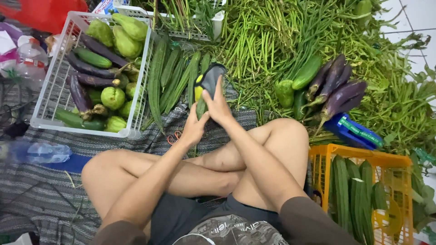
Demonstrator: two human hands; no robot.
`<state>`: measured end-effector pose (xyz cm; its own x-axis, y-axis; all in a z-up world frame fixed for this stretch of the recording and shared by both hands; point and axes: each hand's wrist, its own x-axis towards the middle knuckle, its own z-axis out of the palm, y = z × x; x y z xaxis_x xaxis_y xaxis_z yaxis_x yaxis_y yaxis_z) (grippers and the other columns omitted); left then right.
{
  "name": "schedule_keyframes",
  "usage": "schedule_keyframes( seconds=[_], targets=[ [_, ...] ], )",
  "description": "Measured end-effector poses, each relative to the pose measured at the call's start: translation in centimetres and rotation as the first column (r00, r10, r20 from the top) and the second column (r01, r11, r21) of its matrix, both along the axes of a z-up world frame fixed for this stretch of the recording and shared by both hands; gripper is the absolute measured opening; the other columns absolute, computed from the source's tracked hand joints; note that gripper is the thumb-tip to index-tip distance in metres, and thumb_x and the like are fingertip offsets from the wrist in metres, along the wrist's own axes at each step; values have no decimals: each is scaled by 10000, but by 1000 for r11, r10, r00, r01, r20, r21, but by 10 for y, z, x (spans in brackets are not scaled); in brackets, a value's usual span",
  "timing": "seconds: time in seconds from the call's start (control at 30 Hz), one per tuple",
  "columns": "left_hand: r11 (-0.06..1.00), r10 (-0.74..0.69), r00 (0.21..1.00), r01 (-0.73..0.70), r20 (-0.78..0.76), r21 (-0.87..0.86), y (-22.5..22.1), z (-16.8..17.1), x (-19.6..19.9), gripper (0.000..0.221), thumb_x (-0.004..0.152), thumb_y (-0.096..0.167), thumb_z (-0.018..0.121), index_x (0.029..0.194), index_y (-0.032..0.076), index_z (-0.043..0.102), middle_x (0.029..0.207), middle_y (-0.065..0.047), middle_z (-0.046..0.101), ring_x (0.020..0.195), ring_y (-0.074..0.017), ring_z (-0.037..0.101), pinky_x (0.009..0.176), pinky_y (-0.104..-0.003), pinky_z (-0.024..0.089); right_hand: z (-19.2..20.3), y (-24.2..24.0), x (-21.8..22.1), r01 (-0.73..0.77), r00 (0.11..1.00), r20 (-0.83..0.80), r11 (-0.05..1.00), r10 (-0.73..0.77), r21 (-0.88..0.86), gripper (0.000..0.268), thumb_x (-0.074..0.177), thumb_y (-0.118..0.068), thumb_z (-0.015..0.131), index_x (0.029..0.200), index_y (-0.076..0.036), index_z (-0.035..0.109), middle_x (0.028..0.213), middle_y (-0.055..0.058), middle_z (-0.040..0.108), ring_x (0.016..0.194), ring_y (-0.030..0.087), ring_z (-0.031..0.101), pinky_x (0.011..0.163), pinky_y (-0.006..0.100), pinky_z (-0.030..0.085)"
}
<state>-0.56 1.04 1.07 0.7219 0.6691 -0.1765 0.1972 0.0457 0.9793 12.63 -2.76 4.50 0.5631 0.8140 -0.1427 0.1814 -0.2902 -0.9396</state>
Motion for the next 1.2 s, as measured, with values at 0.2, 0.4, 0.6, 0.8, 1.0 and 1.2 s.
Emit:
schedule_keyframes(
  seconds=[0.2, 0.4, 0.6, 0.8, 1.0, 1.2],
  targets=[
    [985, 49, 964, -3, 262, -174, 10, -8, -1, 594, 1087, 522, 271, 1441, 55, 368, 686, -50, 495, 385, -106, 459, 315, -217, 323, 1, -2, 40, 81, 966, 231, 985, -115, 153, 532, 1133, -323, 335, 1553, -1, 393, 1557, 247, 420, 1440, 334, 424, 1187, 454, 375],
    [969, 65, 997, -75, 52, 234, -20, 46, 6, 702, 1016, 530, 286, 1508, 29, 256, 1088, -454, 629, 974, -578, 670, 815, -665, 504, -23, 9, -15, -21, 989, -141, 981, 49, 194, 1107, 867, -587, 770, 1600, -4, 179, 1591, 286, 333, 1475, 385, 356, 1220, 529, 297],
    [956, -104, 994, 111, -42, 272, -28, 49, 4, 908, 965, 665, 249, 1535, -41, 203, 1274, -462, 546, 1172, -582, 590, 940, -692, 494, 27, -4, -24, 508, 743, -534, 859, -403, 58, 1021, 821, -750, 650, 1297, 146, 532, 1296, 301, 587, 1272, 341, 570, 1082, 490, 397],
    [984, -26, 987, 54, 160, -170, -17, -12, 8, 699, 1056, 602, 287, 1389, 56, 568, 637, -93, 588, 434, -184, 533, 383, -270, 386, -60, 4, 80, 717, 358, -934, 637, 11, 282, 552, 1011, -515, 497, 1316, -84, 657, 1346, 190, 653, 1188, 328, 683, 1090, 503, 506],
    [930, 266, 920, -166, 288, -328, 24, -17, 10, 635, 1036, 687, 226, 1070, 169, 591, 567, -30, 538, 326, -127, 471, 315, -216, 315, -40, -13, 97, 576, 535, -815, 610, 222, 544, 573, 980, -470, 463, 1414, -114, 575, 1475, 139, 561, 1330, 307, 584, 1197, 509, 397],
    [941, 263, 894, -155, 362, -302, 22, 28, 6, 885, 1017, 752, 158, 1465, 79, 518, 1419, -171, 582, 1266, -250, 575, 1172, -434, 365, 7, -29, -39, -382, 872, 35, 724, 488, -575, 1129, 818, -921, 106, 1199, -73, 746, 1313, 192, 662, 1342, 351, 544, 1208, 458, 346]
  ],
)
